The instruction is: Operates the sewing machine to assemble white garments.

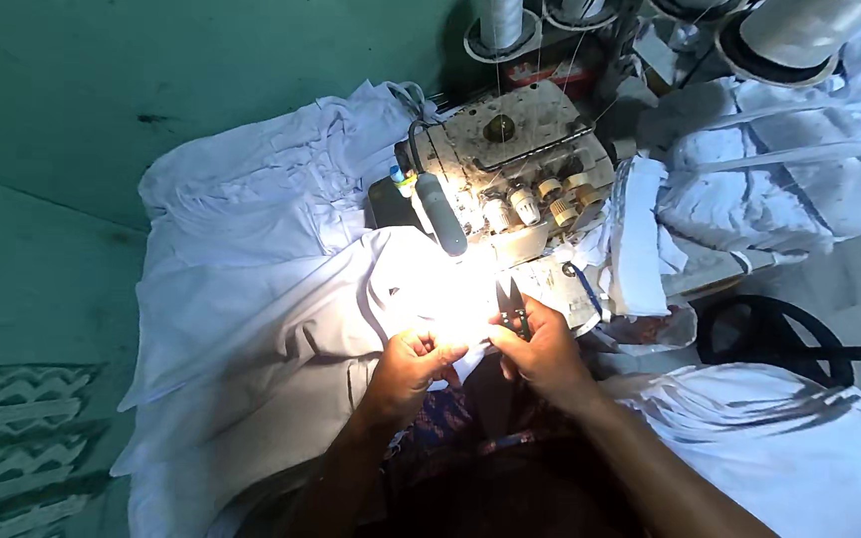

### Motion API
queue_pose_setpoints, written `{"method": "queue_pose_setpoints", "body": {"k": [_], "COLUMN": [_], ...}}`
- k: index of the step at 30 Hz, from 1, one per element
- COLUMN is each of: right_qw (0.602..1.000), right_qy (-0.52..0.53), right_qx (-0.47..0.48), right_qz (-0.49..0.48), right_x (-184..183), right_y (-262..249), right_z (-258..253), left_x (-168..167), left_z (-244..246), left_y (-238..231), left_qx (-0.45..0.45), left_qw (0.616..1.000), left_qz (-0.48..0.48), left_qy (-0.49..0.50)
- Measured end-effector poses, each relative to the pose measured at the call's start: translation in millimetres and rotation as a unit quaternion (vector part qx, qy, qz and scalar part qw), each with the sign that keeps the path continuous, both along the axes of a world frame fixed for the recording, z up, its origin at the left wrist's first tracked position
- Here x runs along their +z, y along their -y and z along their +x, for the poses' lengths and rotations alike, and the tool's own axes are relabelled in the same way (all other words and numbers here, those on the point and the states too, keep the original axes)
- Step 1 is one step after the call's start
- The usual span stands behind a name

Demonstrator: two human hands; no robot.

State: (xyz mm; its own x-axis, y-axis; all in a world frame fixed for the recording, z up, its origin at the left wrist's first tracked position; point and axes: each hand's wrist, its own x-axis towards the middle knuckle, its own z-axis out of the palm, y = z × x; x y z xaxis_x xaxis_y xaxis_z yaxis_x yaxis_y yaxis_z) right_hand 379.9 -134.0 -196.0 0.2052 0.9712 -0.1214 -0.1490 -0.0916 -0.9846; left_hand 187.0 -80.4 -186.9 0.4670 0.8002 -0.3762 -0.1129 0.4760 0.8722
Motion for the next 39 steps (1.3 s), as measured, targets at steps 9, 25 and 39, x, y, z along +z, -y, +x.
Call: {"method": "queue_pose_setpoints", "body": {"k": [9,25,39], "right_qw": [0.999,0.947,0.974], "right_qy": [-0.009,0.305,0.202], "right_qx": [0.03,0.008,-0.102], "right_qz": [-0.021,0.1,0.014], "right_x": [1.0,-15.8,-51.8], "right_y": [-3.0,5.4,-8.4], "right_z": [-1.2,1.3,11.5], "left_x": [-0.6,24.4,45.5], "left_z": [1.0,-11.2,-20.4], "left_y": [-2.4,-51.8,-96.8], "left_qx": [-0.053,-0.102,-0.112], "left_qw": [0.996,0.956,0.818], "left_qz": [0.046,0.237,0.435], "left_qy": [-0.047,-0.136,-0.359]}}
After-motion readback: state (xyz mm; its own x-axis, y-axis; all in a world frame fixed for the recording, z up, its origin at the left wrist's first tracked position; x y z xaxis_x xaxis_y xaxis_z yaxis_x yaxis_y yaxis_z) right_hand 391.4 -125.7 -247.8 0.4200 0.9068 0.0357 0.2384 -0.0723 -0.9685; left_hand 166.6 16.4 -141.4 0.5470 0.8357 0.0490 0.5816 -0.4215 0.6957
